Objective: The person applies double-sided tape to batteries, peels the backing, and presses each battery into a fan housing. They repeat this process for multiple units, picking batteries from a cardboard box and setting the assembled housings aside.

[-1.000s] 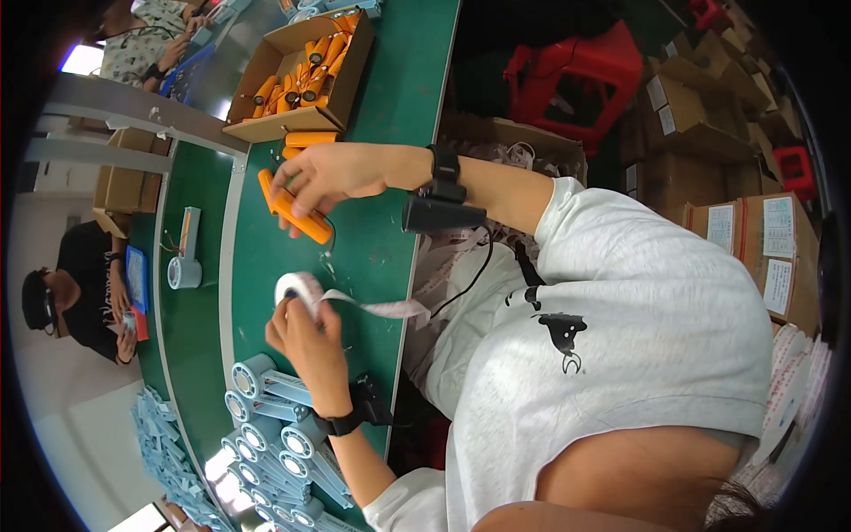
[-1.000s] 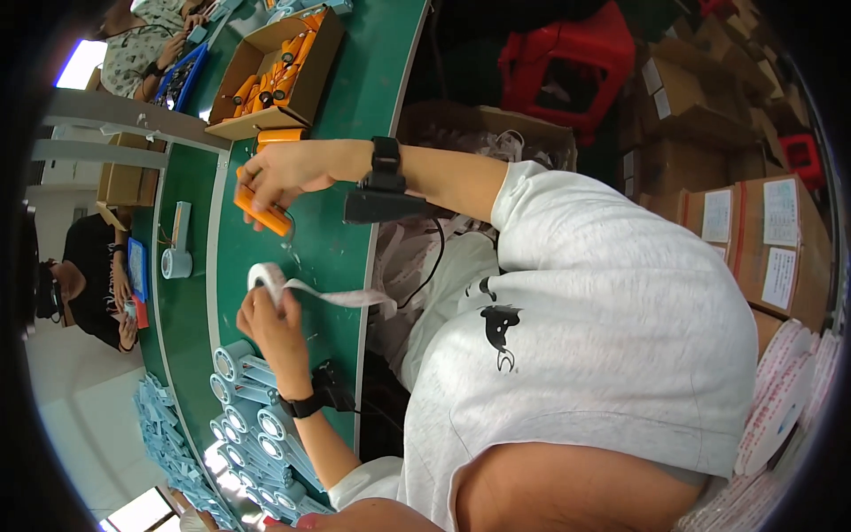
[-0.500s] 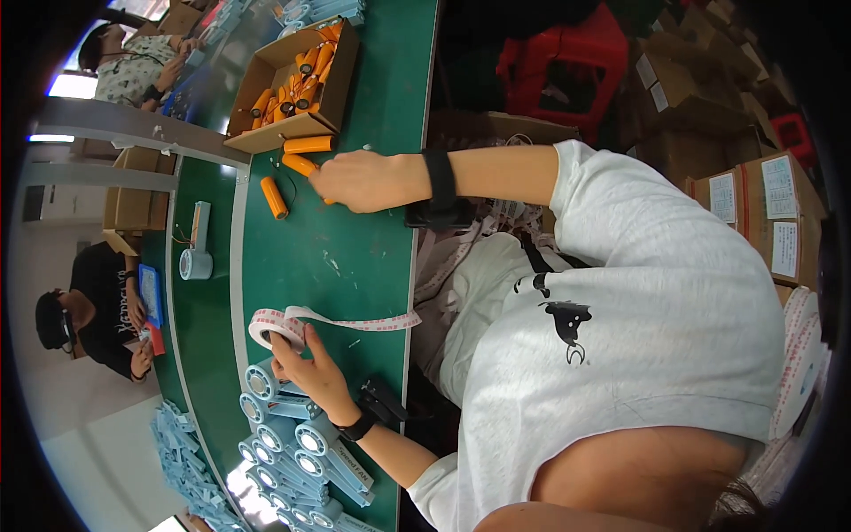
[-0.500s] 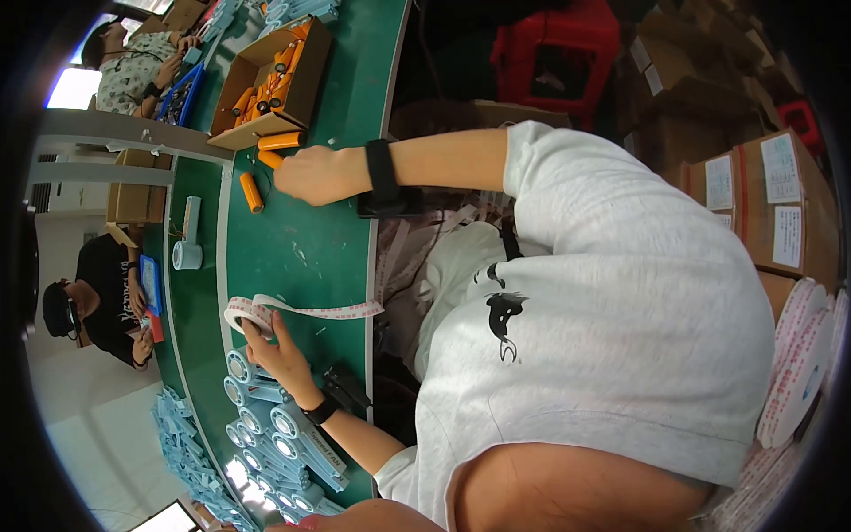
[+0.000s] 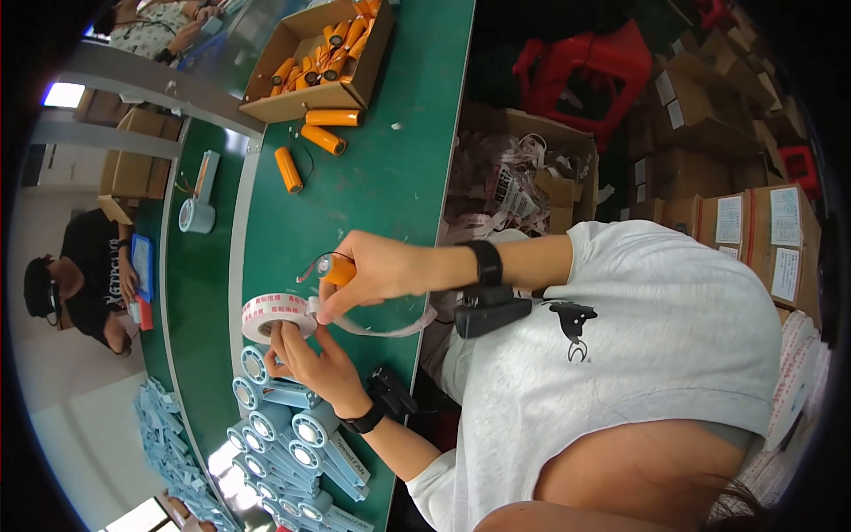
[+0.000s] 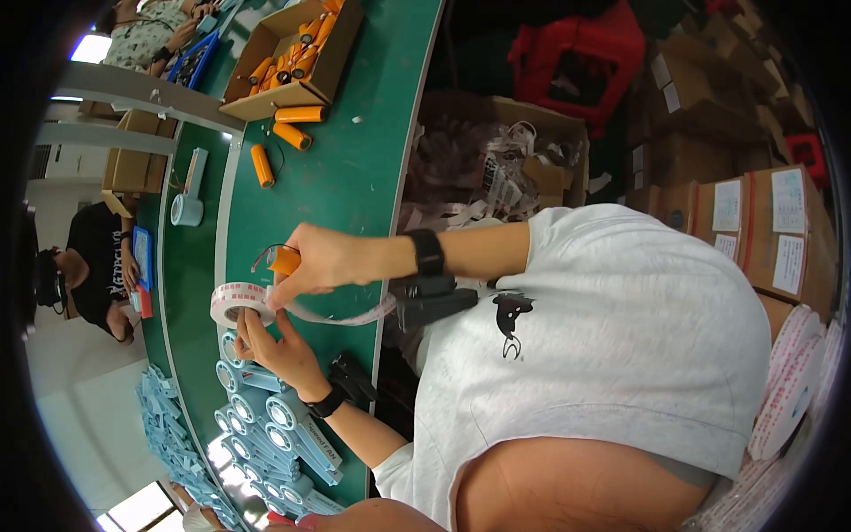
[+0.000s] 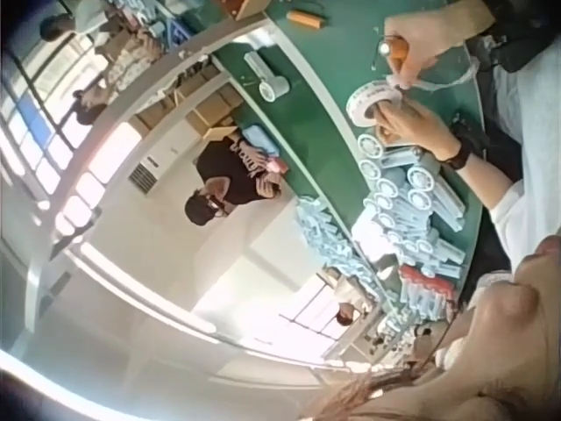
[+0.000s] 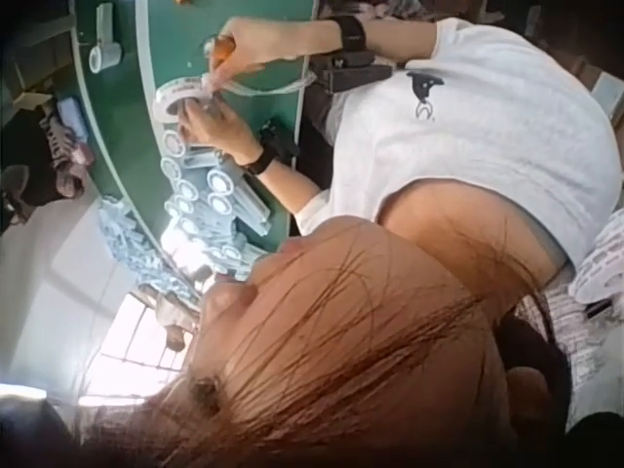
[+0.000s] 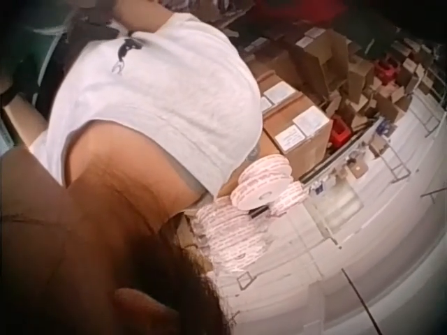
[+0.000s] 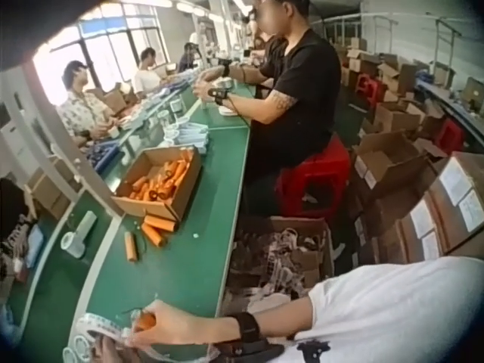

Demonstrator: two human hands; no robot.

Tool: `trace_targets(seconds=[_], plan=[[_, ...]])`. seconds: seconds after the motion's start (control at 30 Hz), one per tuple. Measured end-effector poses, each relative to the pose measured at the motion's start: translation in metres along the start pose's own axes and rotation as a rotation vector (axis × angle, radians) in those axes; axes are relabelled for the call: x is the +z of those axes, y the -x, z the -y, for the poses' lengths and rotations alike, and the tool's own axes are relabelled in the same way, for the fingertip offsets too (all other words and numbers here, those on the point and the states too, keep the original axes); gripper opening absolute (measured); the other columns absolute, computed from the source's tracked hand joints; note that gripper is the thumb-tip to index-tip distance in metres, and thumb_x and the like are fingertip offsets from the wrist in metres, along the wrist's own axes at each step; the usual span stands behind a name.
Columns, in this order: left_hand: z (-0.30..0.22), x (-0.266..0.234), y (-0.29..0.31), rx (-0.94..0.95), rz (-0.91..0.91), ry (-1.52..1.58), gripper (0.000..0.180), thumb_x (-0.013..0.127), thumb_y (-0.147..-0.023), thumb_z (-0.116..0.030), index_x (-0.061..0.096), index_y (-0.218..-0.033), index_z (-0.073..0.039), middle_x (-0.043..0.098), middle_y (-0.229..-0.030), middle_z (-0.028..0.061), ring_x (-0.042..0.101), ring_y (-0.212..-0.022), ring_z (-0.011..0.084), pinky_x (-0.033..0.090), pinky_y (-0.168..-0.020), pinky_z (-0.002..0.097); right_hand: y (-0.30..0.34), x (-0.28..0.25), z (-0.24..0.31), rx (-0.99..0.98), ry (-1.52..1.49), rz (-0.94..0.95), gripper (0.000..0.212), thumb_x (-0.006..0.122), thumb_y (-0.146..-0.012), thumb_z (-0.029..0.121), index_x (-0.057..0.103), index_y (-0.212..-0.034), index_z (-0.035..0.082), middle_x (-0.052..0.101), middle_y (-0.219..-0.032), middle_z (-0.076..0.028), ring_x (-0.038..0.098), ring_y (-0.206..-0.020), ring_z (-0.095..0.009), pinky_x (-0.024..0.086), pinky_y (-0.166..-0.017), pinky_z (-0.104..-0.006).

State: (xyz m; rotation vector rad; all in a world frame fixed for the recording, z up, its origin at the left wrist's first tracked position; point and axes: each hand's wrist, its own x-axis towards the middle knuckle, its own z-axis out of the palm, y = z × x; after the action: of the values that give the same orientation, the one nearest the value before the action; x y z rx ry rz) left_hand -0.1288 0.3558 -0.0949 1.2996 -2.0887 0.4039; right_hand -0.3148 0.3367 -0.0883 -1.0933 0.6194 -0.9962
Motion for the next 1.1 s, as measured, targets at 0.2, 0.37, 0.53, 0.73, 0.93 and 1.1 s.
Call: trace_targets(seconds=[0.2,0.37,0.53,0.73,0.93,1.1], plan=[[-0.005,-0.011,-0.011,-0.477,-0.348,0.303,0.026,0.060,-0.076,-0.007,0.054,-0.100,0.003,0.060,-0.100,0.0129,0.055,-0.086,0.0231,0.027,-0.086,0.0390,0.003,0.004,-0.012,0.001,-0.146,0.068,0.017,0.071,-0.070,0.013,0.060,-0.069,0.000,0.047,-0.049,0.000,0.039,-0.042,-0.005,0.028,-0.040,-0.0217],[0.005,-0.011,-0.001,-0.151,-0.202,-0.017,0.029,0.062,-0.074,-0.005,0.055,-0.101,0.000,0.063,-0.100,0.0069,0.057,-0.082,0.0177,0.028,-0.084,0.0351,-0.008,0.028,-0.010,-0.251,0.002,-0.109,0.015,0.069,-0.070,0.011,0.060,-0.066,0.000,0.046,-0.047,0.001,0.037,-0.039,-0.005,0.027,-0.038,-0.0224],[0.004,-0.010,-0.005,-0.179,-0.180,0.012,0.032,0.065,-0.072,-0.007,0.055,-0.102,-0.001,0.064,-0.098,0.0032,0.057,-0.081,0.0145,0.027,-0.086,0.0328,-0.003,0.021,-0.005,0.009,-0.050,0.050,0.018,0.068,-0.071,0.015,0.059,-0.069,-0.001,0.050,-0.055,-0.001,0.043,-0.049,-0.007,0.033,-0.044,-0.0242],[0.015,-0.023,-0.012,-0.254,-0.115,-0.009,0.034,0.068,-0.069,-0.010,0.055,-0.099,-0.001,0.065,-0.096,0.0028,0.056,-0.077,0.0143,0.027,-0.088,0.0346,0.008,-0.030,0.002,-0.078,0.437,0.514,0.020,0.064,-0.076,0.019,0.057,-0.074,0.000,0.051,-0.059,-0.001,0.046,-0.055,-0.007,0.037,-0.052,-0.0234],[0.013,-0.025,-0.004,-0.268,-0.043,0.021,0.031,0.069,-0.069,-0.010,0.056,-0.096,-0.001,0.064,-0.099,0.0046,0.055,-0.078,0.0160,0.028,-0.088,0.0363,-0.014,-0.014,0.041,0.003,0.211,0.195,0.027,0.057,-0.083,0.028,0.054,-0.086,0.001,0.056,-0.064,-0.005,0.048,-0.059,-0.009,0.039,-0.054,-0.0235],[0.003,-0.014,-0.006,-0.202,-0.056,0.014,0.029,0.067,-0.069,-0.007,0.056,-0.094,0.001,0.063,-0.089,0.0082,0.055,-0.075,0.0192,0.029,-0.086,0.0382,-0.046,0.028,0.007,-0.351,0.279,0.019,0.027,0.056,-0.084,0.025,0.056,-0.089,-0.001,0.060,-0.076,-0.008,0.052,-0.062,-0.008,0.043,-0.058,-0.0238]])
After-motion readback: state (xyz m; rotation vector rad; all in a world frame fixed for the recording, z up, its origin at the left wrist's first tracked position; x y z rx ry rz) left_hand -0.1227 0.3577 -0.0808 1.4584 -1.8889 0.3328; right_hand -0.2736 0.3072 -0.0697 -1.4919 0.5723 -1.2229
